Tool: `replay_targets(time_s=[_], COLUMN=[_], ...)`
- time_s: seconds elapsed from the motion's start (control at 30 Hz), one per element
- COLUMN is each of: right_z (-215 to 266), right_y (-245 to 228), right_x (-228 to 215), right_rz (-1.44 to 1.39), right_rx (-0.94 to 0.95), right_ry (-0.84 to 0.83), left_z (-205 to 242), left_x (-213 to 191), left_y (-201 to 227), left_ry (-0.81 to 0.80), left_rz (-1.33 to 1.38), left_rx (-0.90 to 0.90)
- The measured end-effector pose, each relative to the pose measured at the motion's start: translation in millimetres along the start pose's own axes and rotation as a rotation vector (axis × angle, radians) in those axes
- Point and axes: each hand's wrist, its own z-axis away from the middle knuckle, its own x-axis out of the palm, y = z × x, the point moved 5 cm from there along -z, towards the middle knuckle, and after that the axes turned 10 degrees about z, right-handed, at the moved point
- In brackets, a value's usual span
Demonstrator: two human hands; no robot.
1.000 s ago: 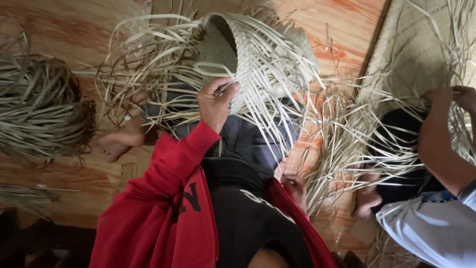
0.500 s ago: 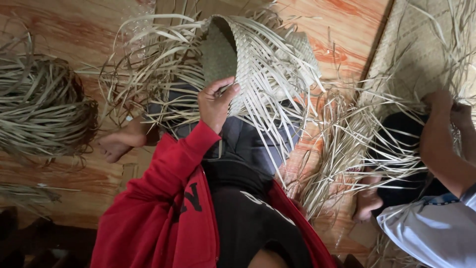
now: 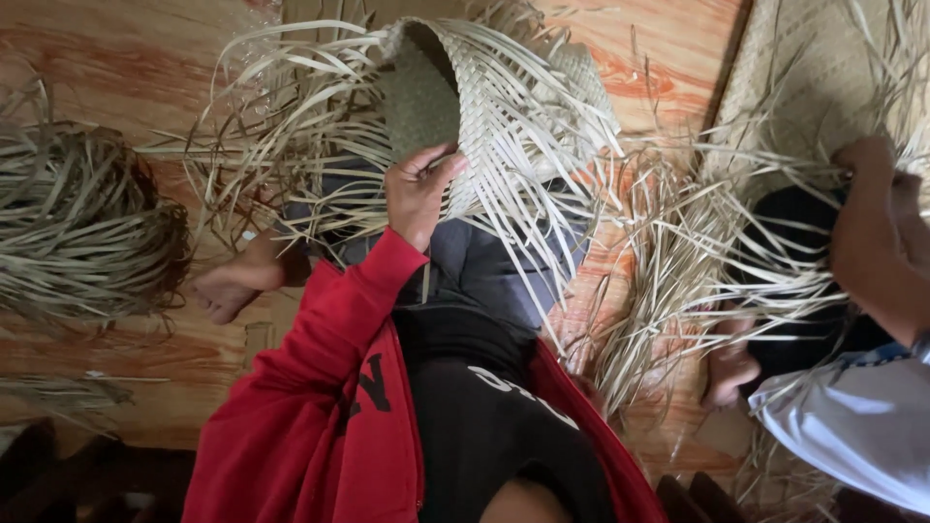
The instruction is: Weaving dried straw or palm leaf strips into a conical shape, likely a hat or basket.
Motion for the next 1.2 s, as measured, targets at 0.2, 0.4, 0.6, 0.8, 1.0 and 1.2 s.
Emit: replay_targets(time_s=[0.2, 0.4, 0.6, 0.8, 1.0, 1.2], right_z=[41.4, 27.6, 5.8, 61.0, 113.9, 118.2], right_y=[-84.6, -182.4, -260.0, -461.5, -541.4, -536.6], right_x=[-38.5, -35.5, -36.6, -14.3, -30.2, -35.0], right_rz=[0.268, -0.161, -0.594, -0.48, -0.352, -0.2], right_rx=[0.192, -0.046, -0.298, -0.803, -1.046, -1.01], right_ry=[0.029, 0.05, 0.106, 0.004, 0.22, 0.305], left_z=[-3.2, -2.9, 4.7, 22.8, 30.8, 36.3], left_x=[-5.1, -12.6, 2.5, 6.9, 7.2, 13.3], left_y=[-9.8, -8.1, 17.1, 25.8, 37.2, 43.3], left_ry=[0.003, 0.103, -0.126, -0.252, -0.243, -0.268], left_rz=[-0.257, -0.127, -0.272, -0.447, -0.393, -0.312], left_rx=[0.018, -0.067, -0.081, -0.077, -0.156, -0.172])
